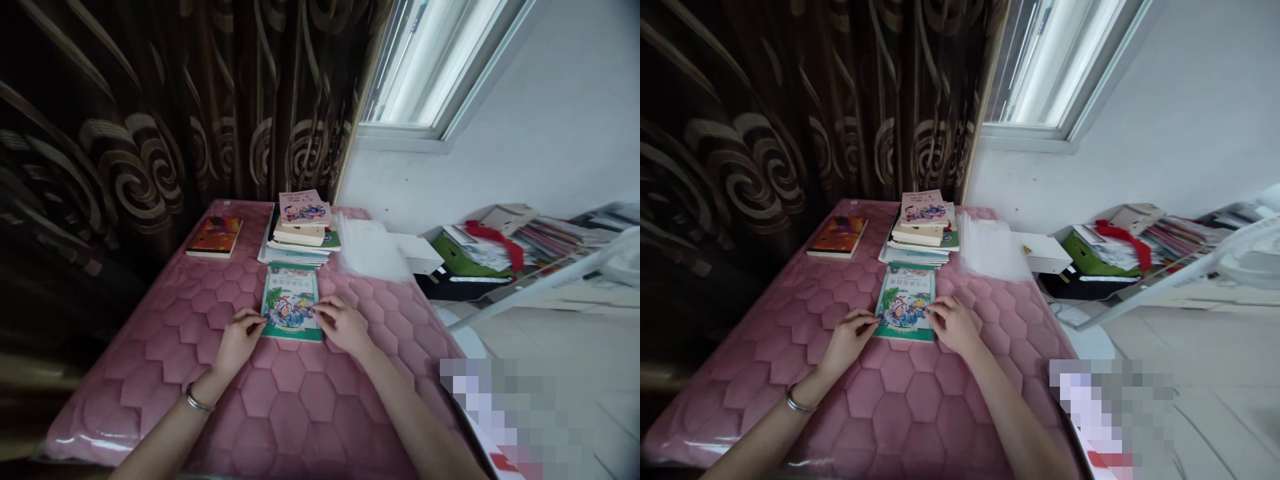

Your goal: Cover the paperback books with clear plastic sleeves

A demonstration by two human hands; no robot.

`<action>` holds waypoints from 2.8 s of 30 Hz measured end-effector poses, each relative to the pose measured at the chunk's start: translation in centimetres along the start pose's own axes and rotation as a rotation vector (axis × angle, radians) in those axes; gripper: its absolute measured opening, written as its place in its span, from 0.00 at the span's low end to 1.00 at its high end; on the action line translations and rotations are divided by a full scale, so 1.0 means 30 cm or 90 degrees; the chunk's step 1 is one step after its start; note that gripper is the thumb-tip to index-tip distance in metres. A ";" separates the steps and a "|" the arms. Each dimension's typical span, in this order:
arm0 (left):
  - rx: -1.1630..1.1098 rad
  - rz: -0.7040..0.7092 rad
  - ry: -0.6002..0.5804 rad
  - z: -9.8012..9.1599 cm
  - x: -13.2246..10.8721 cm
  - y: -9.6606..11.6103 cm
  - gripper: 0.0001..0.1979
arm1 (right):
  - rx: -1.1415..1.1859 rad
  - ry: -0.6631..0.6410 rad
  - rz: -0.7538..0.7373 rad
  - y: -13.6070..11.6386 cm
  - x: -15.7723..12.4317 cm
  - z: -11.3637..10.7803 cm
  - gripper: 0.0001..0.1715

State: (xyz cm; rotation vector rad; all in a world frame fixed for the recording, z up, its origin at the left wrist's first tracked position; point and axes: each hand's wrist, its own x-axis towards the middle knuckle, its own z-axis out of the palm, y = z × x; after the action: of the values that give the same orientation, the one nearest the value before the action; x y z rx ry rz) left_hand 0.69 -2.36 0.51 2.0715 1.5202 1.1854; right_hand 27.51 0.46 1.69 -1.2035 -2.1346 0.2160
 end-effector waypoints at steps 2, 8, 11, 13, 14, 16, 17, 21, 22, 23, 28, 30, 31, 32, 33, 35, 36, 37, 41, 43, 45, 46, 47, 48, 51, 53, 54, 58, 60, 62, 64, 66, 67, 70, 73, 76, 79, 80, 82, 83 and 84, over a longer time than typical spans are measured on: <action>0.026 0.027 0.018 0.007 -0.003 0.000 0.09 | -0.007 -0.014 -0.056 -0.057 -0.001 0.002 0.12; 0.158 0.176 -0.074 0.013 -0.020 0.055 0.12 | -0.063 -0.057 -0.100 -0.189 -0.034 0.087 0.05; 0.202 0.226 -0.132 0.016 -0.025 0.087 0.09 | -0.077 -0.039 -0.084 -0.191 -0.049 0.123 0.01; 0.229 0.241 -0.135 0.020 -0.025 0.097 0.09 | -0.086 -0.036 -0.086 -0.184 -0.053 0.134 0.01; 0.244 0.249 -0.132 0.022 -0.025 0.098 0.09 | -0.091 -0.035 -0.090 -0.180 -0.054 0.136 0.01; 0.269 0.269 -0.130 0.023 -0.025 0.096 0.08 | -0.099 -0.036 -0.100 -0.176 -0.054 0.137 0.02; 0.278 0.279 -0.131 0.022 -0.025 0.093 0.08 | -0.105 -0.036 -0.106 -0.174 -0.054 0.135 0.03; 0.296 0.302 -0.141 0.000 -0.026 0.072 0.08 | -0.134 -0.036 -0.143 -0.162 -0.057 0.114 0.06; 0.300 0.307 -0.143 -0.009 -0.026 0.065 0.08 | -0.139 -0.039 -0.154 -0.156 -0.058 0.104 0.07; 0.306 0.313 -0.146 -0.018 -0.026 0.057 0.09 | -0.145 -0.045 -0.162 -0.149 -0.060 0.092 0.08; 0.350 0.365 -0.162 -0.059 -0.021 0.019 0.09 | -0.165 -0.084 -0.164 -0.107 -0.079 0.026 0.09; 0.341 0.381 -0.163 -0.065 -0.020 0.010 0.09 | -0.161 -0.085 -0.157 -0.090 -0.093 0.007 0.09; 0.328 0.382 -0.165 -0.067 -0.020 0.008 0.09 | -0.160 -0.083 -0.151 -0.082 -0.100 0.000 0.09; 0.314 0.379 -0.165 -0.068 -0.020 0.007 0.09 | -0.160 -0.082 -0.145 -0.075 -0.108 -0.005 0.09; 0.302 0.372 -0.168 -0.069 -0.021 0.006 0.09 | -0.161 -0.083 -0.139 -0.069 -0.115 -0.009 0.09; 0.288 0.359 -0.174 -0.071 -0.024 0.005 0.10 | -0.159 -0.088 -0.127 -0.061 -0.126 -0.011 0.10; 0.286 0.356 -0.177 -0.073 -0.026 0.004 0.11 | -0.154 -0.091 -0.122 -0.058 -0.129 -0.011 0.10; 0.284 0.355 -0.179 -0.076 -0.029 0.003 0.12 | -0.144 -0.093 -0.118 -0.057 -0.132 -0.010 0.10; 0.279 0.358 -0.186 -0.079 -0.037 -0.011 0.15 | -0.100 -0.091 -0.106 -0.054 -0.136 -0.006 0.12; 0.283 0.366 -0.181 -0.074 -0.040 -0.021 0.15 | -0.084 -0.088 -0.112 -0.050 -0.138 -0.003 0.12; 0.287 0.378 -0.168 -0.068 -0.043 -0.031 0.15 | -0.067 -0.073 -0.122 -0.043 -0.142 0.001 0.11; 0.289 0.381 -0.161 -0.066 -0.045 -0.033 0.15 | -0.059 -0.062 -0.126 -0.040 -0.144 0.002 0.10; 0.290 0.382 -0.154 -0.065 -0.046 -0.034 0.15 | -0.051 -0.050 -0.128 -0.038 -0.146 0.004 0.10; 0.291 0.381 -0.149 -0.065 -0.047 -0.032 0.15 | -0.045 -0.039 -0.129 -0.037 -0.147 0.005 0.10; 0.305 0.369 -0.141 -0.065 -0.047 -0.011 0.14 | -0.045 -0.032 -0.121 -0.047 -0.145 0.003 0.10; 0.321 0.355 -0.134 -0.057 -0.043 0.015 0.13 | -0.060 -0.042 -0.103 -0.068 -0.134 0.003 0.09; 0.328 0.350 -0.131 -0.048 -0.039 0.031 0.12 | -0.068 -0.048 -0.094 -0.082 -0.125 0.005 0.07; 0.334 0.364 -0.145 0.017 -0.013 0.086 0.05 | -0.105 -0.074 -0.086 -0.151 -0.075 0.034 0.02; 0.337 0.391 -0.152 0.051 -0.001 0.101 0.04 | -0.145 -0.086 -0.107 -0.177 -0.052 0.060 0.02; 0.345 0.410 -0.151 0.072 0.006 0.105 0.06 | -0.188 -0.095 -0.143 -0.191 -0.037 0.086 0.03; 0.354 0.414 -0.151 0.078 0.007 0.104 0.07 | -0.213 -0.092 -0.173 -0.190 -0.032 0.106 0.05; 0.364 0.411 -0.161 0.075 0.004 0.099 0.07 | -0.217 -0.079 -0.182 -0.182 -0.036 0.117 0.07; 0.370 0.411 -0.165 0.071 0.003 0.096 0.06 | -0.212 -0.070 -0.183 -0.176 -0.039 0.118 0.08; 0.374 0.423 -0.182 0.048 0.001 0.082 0.04 | -0.174 -0.032 -0.174 -0.156 -0.055 0.109 0.08; 0.356 0.416 -0.208 0.006 -0.003 0.054 0.06 | -0.125 -0.002 -0.139 -0.128 -0.078 0.083 0.08; 0.339 0.400 -0.224 -0.042 -0.009 0.018 0.10 | -0.086 0.003 -0.117 -0.095 -0.104 0.052 0.09; 0.332 0.397 -0.242 -0.072 -0.013 -0.008 0.13 | -0.071 -0.004 -0.111 -0.067 -0.124 0.028 0.09; 0.333 0.401 -0.251 -0.077 -0.013 -0.014 0.14 | -0.070 -0.006 -0.110 -0.060 -0.129 0.024 0.09; 0.340 0.417 -0.268 -0.082 -0.011 -0.020 0.15 | -0.065 -0.012 -0.111 -0.050 -0.137 0.019 0.09; 0.344 0.425 -0.276 -0.084 -0.010 -0.022 0.16 | -0.061 -0.015 -0.111 -0.046 -0.140 0.019 0.09; 0.348 0.428 -0.284 -0.086 -0.009 -0.023 0.17 | -0.054 -0.017 -0.112 -0.042 -0.142 0.019 0.10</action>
State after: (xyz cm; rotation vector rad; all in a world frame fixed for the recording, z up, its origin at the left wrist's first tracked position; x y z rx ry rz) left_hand -1.74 -2.87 1.50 3.0975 1.0237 0.4017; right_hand 27.77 -3.60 -0.19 -1.0562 -2.2781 0.0655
